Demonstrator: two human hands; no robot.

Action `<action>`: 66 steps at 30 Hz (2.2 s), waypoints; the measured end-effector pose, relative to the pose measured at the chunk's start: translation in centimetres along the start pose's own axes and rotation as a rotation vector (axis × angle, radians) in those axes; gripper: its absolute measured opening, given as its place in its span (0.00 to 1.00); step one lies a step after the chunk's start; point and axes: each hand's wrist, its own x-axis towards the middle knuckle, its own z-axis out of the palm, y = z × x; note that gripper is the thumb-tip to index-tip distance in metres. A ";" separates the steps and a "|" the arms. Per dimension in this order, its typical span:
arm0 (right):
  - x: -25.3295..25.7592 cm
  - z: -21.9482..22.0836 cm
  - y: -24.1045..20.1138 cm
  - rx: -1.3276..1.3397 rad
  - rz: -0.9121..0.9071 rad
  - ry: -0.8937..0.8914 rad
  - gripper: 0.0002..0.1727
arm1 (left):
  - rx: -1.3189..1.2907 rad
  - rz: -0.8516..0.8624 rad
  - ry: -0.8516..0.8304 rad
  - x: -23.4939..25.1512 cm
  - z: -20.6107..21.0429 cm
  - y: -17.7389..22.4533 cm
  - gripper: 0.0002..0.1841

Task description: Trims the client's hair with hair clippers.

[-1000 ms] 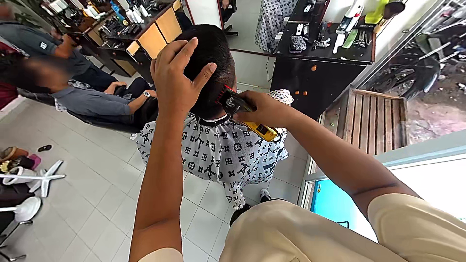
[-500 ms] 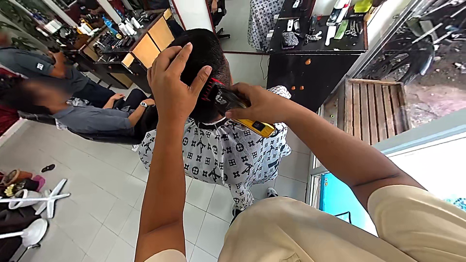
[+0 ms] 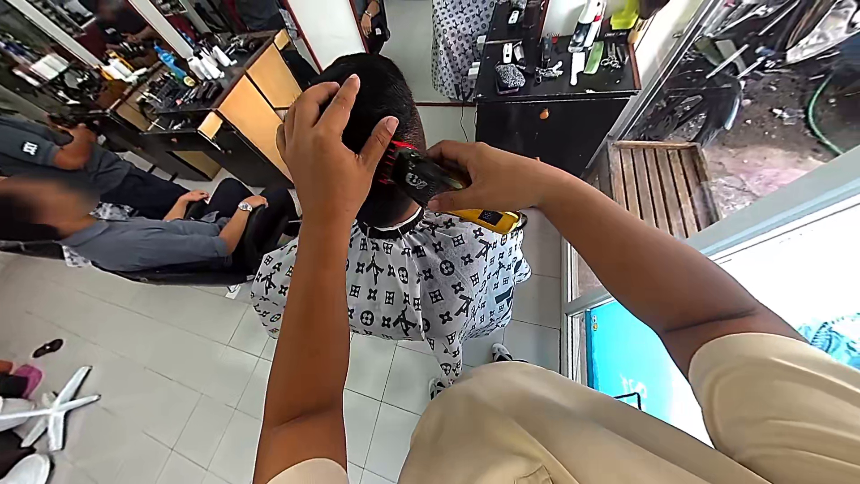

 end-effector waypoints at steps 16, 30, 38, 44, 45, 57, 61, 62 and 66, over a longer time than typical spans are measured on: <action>-0.4 -0.9 1.1 0.024 0.208 0.012 0.26 | -0.009 0.015 0.033 -0.2 0.3 -0.1 0.29; 0.1 -0.7 -0.4 0.139 0.135 -0.017 0.25 | -0.017 0.014 0.021 0.0 0.4 -0.1 0.28; 0.0 -1.4 0.8 0.188 0.244 -0.040 0.24 | -0.025 0.001 0.030 0.1 0.4 -0.2 0.29; 0.6 -1.3 -0.7 0.292 0.087 -0.072 0.24 | -0.024 0.002 0.026 0.2 0.4 0.0 0.29; 0.5 -1.3 -0.3 0.302 0.106 -0.075 0.23 | -0.026 -0.001 0.023 0.2 0.3 0.0 0.30; -0.1 0.8 0.7 0.000 0.081 0.027 0.31 | -0.117 0.019 -0.022 0.7 -2.2 -1.0 0.38; -0.7 2.8 3.5 0.085 0.234 0.075 0.31 | -0.160 0.021 -0.218 1.0 -2.9 -2.8 0.35; -0.8 3.0 3.7 0.101 0.244 0.080 0.31 | -0.140 0.024 -0.235 0.9 -2.6 -2.9 0.36; -0.9 3.8 2.6 0.133 0.233 0.101 0.30 | -0.104 0.031 -0.149 0.3 -1.3 -2.8 0.35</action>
